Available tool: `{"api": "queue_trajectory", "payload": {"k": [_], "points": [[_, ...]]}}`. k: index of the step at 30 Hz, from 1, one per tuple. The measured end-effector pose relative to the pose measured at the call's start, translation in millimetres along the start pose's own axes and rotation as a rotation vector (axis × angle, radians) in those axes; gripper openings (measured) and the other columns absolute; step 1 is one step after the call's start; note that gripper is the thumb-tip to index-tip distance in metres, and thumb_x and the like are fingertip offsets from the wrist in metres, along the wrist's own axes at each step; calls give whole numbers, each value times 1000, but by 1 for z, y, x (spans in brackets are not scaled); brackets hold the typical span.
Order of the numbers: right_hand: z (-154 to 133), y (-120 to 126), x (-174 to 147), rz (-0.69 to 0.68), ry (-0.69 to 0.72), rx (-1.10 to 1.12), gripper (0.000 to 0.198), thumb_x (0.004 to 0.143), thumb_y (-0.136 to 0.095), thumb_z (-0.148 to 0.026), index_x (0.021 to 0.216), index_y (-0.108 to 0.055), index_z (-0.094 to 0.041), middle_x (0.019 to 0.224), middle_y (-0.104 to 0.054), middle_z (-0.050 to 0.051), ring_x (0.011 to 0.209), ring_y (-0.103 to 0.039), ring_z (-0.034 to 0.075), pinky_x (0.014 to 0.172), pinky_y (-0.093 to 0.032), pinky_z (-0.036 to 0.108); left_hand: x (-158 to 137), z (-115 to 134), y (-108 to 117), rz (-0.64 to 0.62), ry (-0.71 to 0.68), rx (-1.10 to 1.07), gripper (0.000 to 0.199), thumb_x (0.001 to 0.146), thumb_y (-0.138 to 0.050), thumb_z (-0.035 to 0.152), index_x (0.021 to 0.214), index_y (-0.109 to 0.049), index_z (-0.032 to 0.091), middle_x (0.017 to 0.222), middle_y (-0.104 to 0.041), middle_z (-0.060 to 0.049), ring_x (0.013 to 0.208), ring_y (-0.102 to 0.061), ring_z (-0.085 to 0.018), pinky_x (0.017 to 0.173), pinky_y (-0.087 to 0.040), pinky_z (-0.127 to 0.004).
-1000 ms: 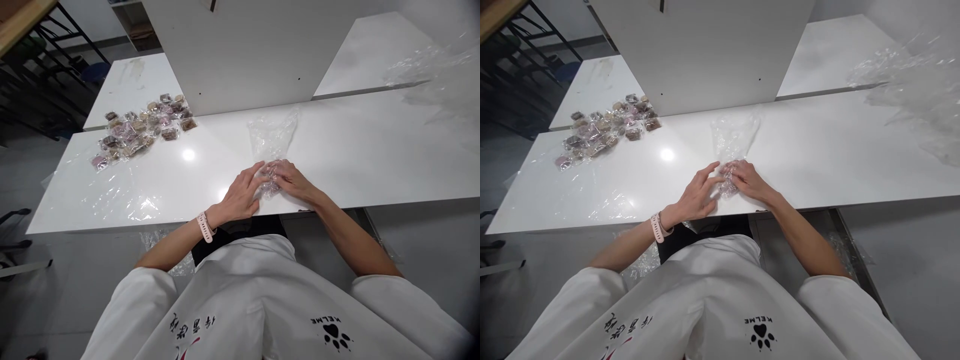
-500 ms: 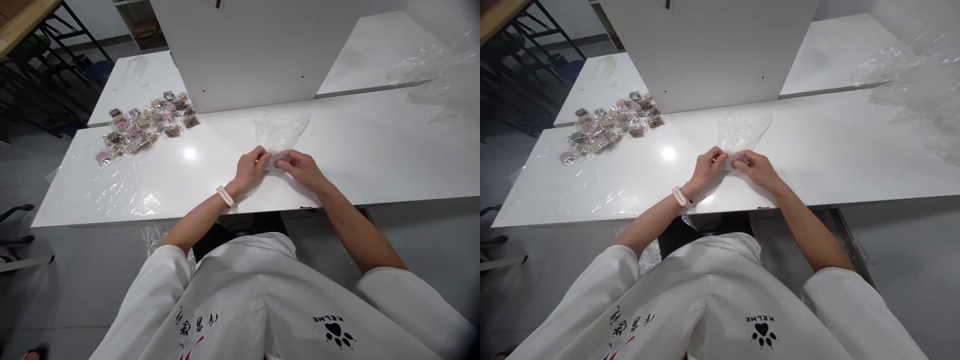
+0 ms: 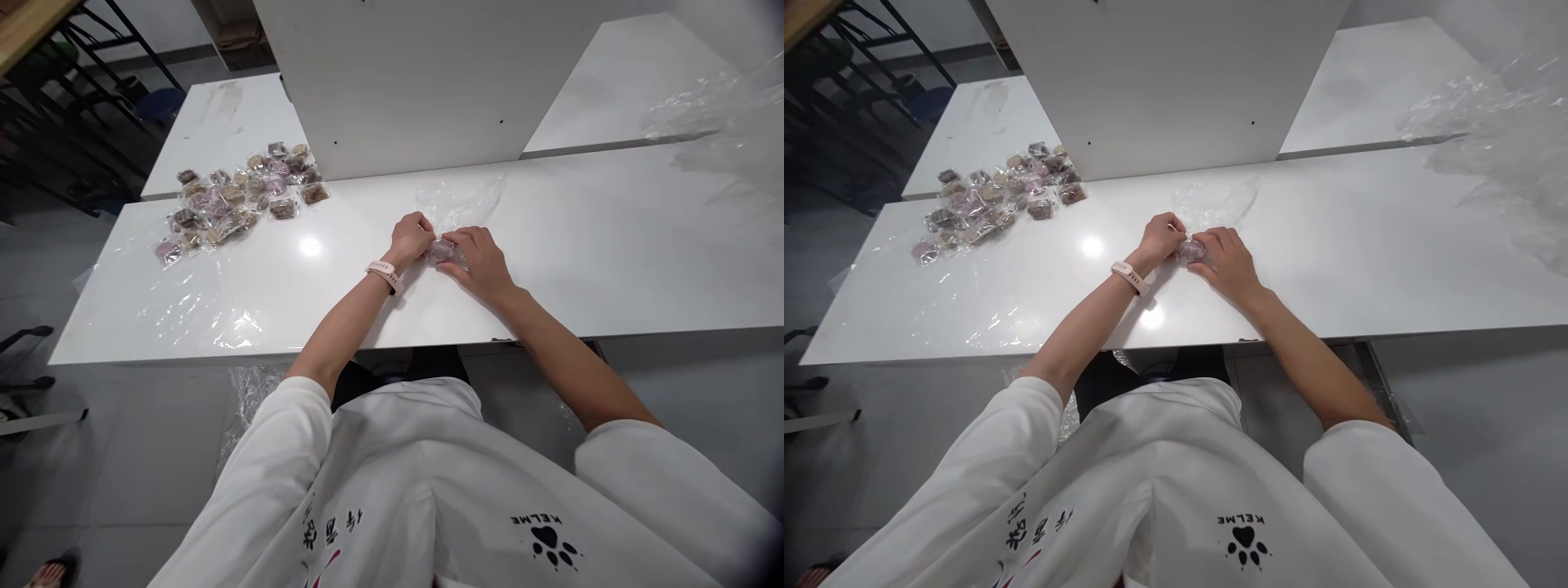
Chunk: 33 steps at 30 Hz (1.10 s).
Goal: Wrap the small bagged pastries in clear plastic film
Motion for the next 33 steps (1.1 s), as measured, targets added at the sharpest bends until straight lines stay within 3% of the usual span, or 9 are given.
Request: {"api": "queue_trajectory", "payload": {"k": [4,7,12,16,21,24,27,30,33], "points": [[12,2,5,-29,-72,67,38,97,-53,-50,123,-62,-23,114,-66,13,106,-58,31,90,-49,47,-27,14,7,123,-265,135,18,101,-44,27,94,-60,23,102,-68,-8,97,-64,-23,86,-50,-39],[25,5,11,-109,-201,228,39,93,-58,-53,118,-66,-24,107,-69,9,94,-61,26,82,-48,41,-49,19,3,60,-442,205,28,98,-56,43,118,-59,24,129,-63,-10,120,-55,-26,99,-45,-41],[34,-3,11,-363,-405,578,43,93,-55,-63,96,-73,-24,82,-65,2,71,-54,16,64,-40,31,-50,1,-2,-58,-325,-44,31,90,-68,45,105,-58,21,111,-66,-10,100,-61,-22,84,-49,-35],[34,-10,4,-469,-458,754,37,84,-69,-61,100,-76,-29,91,-67,2,78,-58,18,69,-46,32,-49,0,-8,-122,-320,-315,39,84,-75,30,115,-53,24,109,-64,-6,87,-62,-16,76,-50,-32],[48,1,-2,-187,-559,693,61,68,-85,-55,123,-69,-35,142,-55,5,126,-54,31,101,-50,47,-49,1,-9,-207,-390,-280,39,84,-73,27,119,-56,27,109,-65,-5,81,-61,-14,72,-50,-31],[40,-6,-1,-219,-567,835,82,69,-86,-54,143,-54,-37,147,-54,7,133,-52,32,108,-46,52,-43,0,-11,-251,-422,-214,36,88,-70,36,121,-60,26,115,-65,-7,84,-61,-15,74,-51,-32],[34,-15,4,-315,-561,939,75,76,-81,-55,143,-54,-35,134,-64,8,120,-62,30,105,-48,51,-35,0,-6,-103,-453,-87,37,91,-67,40,125,-61,26,130,-58,-11,98,-60,-19,79,-52,-34],[42,-15,16,-293,-548,924,54,79,-78,-56,125,-64,-31,120,-69,6,109,-64,25,98,-51,45,-39,8,-2,107,-579,139,28,97,-60,37,123,-63,27,135,-55,-10,116,-55,-24,91,-51,-40],[51,-18,30,-273,-550,859,37,82,-74,-56,101,-67,-25,106,-69,4,96,-63,21,85,-52,37,-46,18,-11,98,-720,347,36,96,-62,41,129,-58,27,135,-58,-9,126,-49,-27,102,-45,-44]]}}
Point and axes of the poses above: each hand's wrist, its own x-axis towards the middle knuckle, its own y-axis out of the back of the hand, z = x × y, the point moved 9 cm from there along x, towards the middle knuckle
